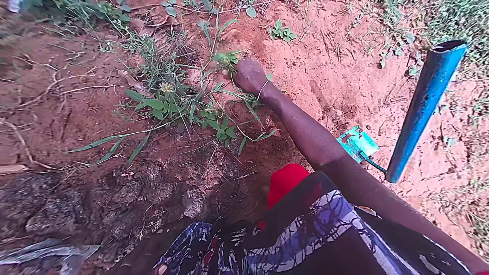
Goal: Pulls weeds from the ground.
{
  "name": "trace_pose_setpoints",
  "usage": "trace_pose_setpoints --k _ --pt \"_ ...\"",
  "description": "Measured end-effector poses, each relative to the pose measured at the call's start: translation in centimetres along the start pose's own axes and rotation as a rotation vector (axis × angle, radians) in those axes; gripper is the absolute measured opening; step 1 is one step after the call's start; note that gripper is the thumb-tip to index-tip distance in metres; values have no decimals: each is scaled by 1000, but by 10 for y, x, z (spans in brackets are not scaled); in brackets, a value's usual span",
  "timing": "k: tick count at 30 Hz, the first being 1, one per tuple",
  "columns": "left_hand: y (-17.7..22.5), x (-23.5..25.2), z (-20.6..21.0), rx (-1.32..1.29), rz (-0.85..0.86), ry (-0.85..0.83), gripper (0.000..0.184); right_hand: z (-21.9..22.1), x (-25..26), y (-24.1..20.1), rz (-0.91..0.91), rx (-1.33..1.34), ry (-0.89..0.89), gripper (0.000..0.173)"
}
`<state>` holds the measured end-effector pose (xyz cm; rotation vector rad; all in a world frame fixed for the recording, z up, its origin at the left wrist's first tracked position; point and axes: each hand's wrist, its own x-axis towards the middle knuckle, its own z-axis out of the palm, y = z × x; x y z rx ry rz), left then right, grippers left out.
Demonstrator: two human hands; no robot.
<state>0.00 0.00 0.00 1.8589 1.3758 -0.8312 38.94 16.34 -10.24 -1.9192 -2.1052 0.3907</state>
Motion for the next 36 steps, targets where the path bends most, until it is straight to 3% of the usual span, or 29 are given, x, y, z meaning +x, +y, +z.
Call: trace_pose_setpoints --k 2,4,8,15,18,21,22,24,26,27,29,32,36 --pt "7 -2 -2 9 5 -3 52 43 43 21 239 66 -260 38" --pt "17 -6 -7 -7 -11 -11 52 51 52 17 372 75 -299 35" --pt "19 -12 -4 -32 21 9 51 42 24 15 448 123 -233 38" --pt "23 -17 -6 -21 14 6 52 7 -65 38 840 144 66 42" --pt "26 -21 -5 -13 46 17 52 -6 -105 47 822 39 288 49" --pt "32 -27 -2 -27 90 49 52 -14 -124 38 546 37 455 36" --pt "35 -29 -3 -32 96 49 52 -16 -125 27 399 74 419 26" --pt "43 -32 -2 -32 98 53 52 -18 -117 1 184 160 85 12" --pt "47 -35 -2 -19 100 51 53 -5 -85 -23 148 116 -421 23" --pt "47 -35 -2 -18 107 35 52 11 -69 -32 128 43 -589 30" --pt "48 -37 -1 -14 105 27 52 46 -53 -43 76 -54 -668 32" --pt "48 -39 3 -17 103 38 52 84 -52 -47 10 -92 -527 37" --pt "40 -40 10 -36 98 25 52 78 -35 -59 48 -81 -691 39"
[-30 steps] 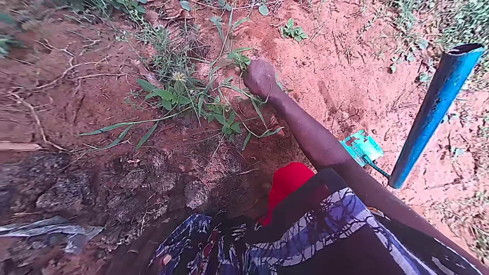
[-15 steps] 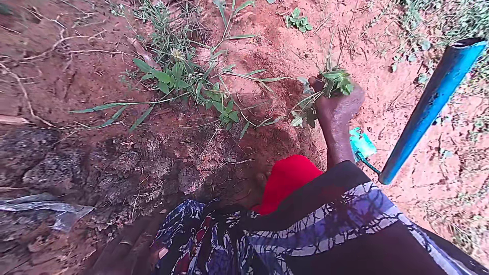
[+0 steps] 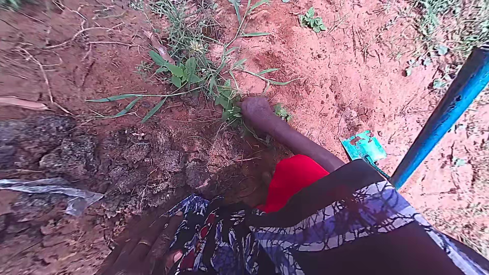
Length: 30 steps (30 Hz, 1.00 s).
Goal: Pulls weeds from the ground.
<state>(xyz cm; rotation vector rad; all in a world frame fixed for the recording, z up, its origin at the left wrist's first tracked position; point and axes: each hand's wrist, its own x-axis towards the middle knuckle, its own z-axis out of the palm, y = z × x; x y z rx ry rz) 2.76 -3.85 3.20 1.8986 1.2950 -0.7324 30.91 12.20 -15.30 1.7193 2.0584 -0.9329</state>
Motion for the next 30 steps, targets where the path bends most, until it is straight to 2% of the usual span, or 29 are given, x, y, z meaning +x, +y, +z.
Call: trace_pose_setpoints --k 5,9,15,20,23,27,30 --pt "-5 0 4 -7 -22 -15 52 -15 6 -11 -29 -49 -141 28" --pt "-6 -3 7 4 22 26 51 -22 11 -4 -47 -53 -145 23" --pt "-3 -4 5 -12 12 -21 53 -3 6 7 -120 -76 -25 27" --pt "-2 -2 6 -5 28 -24 53 1 4 9 -236 -151 -97 31" --pt "0 0 5 7 26 -23 52 12 10 13 -298 -191 -57 37" --pt "2 1 6 13 20 -44 53 19 11 21 -314 -71 22 41" --pt "1 2 8 16 34 -38 53 12 10 24 -248 25 2 35"
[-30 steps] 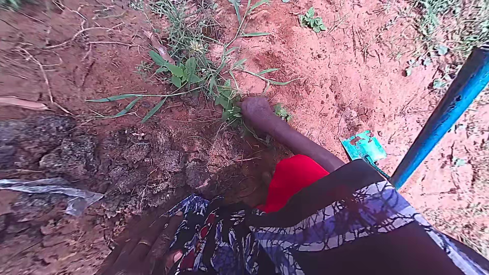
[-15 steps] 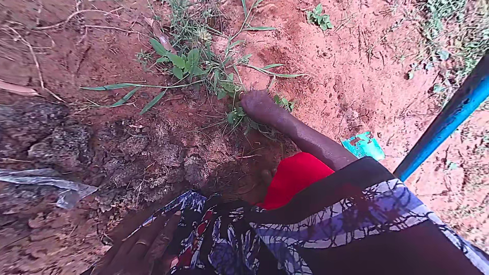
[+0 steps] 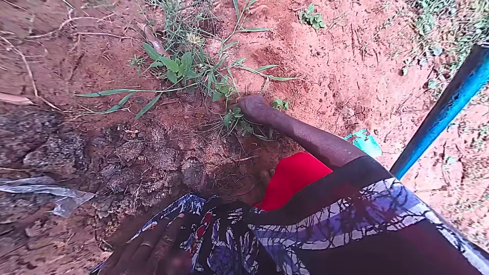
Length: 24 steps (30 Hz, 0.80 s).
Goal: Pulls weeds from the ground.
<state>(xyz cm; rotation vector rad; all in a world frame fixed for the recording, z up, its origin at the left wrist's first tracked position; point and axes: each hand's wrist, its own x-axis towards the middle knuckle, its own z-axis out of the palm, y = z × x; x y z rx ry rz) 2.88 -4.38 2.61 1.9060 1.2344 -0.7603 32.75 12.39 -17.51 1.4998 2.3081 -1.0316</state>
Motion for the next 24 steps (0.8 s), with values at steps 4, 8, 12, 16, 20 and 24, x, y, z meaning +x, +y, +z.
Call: trace_pose_setpoints --k 4,8,12,16,20,24 --pt "-1 3 0 2 -7 -2 52 -20 0 -14 104 -11 -151 26" --pt "0 6 -1 18 10 13 52 -17 8 -25 104 -85 -214 24" --pt "3 9 -1 27 22 31 51 -14 0 -24 90 -84 -218 28" --pt "5 11 -1 14 3 -7 52 -5 -17 -21 131 2 -113 27" --pt "1 13 0 -3 1 -6 53 6 -24 -18 151 43 -21 34" --pt "-4 14 0 -7 -10 -12 55 14 -34 -14 146 112 42 32"
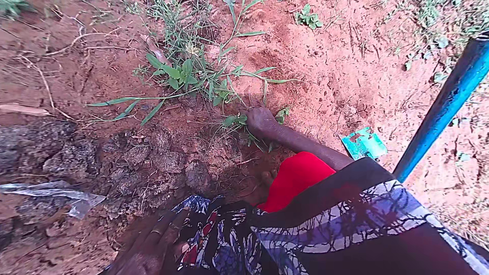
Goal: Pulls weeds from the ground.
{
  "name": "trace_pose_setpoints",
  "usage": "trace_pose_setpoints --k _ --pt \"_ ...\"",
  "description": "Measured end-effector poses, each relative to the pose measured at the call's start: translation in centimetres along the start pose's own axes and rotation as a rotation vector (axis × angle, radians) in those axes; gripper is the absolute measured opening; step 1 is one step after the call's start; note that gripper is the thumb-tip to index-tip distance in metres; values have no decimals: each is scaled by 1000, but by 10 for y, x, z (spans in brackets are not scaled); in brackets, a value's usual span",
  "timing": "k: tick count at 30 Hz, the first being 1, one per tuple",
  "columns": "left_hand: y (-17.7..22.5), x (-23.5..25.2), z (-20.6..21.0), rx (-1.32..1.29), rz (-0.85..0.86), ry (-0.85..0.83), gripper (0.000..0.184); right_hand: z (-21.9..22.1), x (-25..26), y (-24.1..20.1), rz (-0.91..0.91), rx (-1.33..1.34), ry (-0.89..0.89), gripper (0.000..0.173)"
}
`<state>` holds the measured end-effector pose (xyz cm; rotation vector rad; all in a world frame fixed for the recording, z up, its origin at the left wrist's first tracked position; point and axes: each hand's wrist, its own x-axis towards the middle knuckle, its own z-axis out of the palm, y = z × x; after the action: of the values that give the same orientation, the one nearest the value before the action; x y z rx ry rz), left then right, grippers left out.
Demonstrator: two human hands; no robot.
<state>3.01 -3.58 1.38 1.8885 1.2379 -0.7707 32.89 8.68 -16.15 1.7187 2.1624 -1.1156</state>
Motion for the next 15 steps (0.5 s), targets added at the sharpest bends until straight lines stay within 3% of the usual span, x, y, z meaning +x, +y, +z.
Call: trace_pose_setpoints --k 3,6,11,15 --pt "0 0 -2 15 0 -3 55 -9 -18 -3 101 77 70 35" --pt "0 -2 0 11 33 28 53 -36 -49 6 250 264 408 27" --pt "10 -6 -7 27 47 25 53 -71 -75 70 620 403 617 36" --pt "14 -10 -10 13 41 22 52 -63 -97 108 535 438 919 42"
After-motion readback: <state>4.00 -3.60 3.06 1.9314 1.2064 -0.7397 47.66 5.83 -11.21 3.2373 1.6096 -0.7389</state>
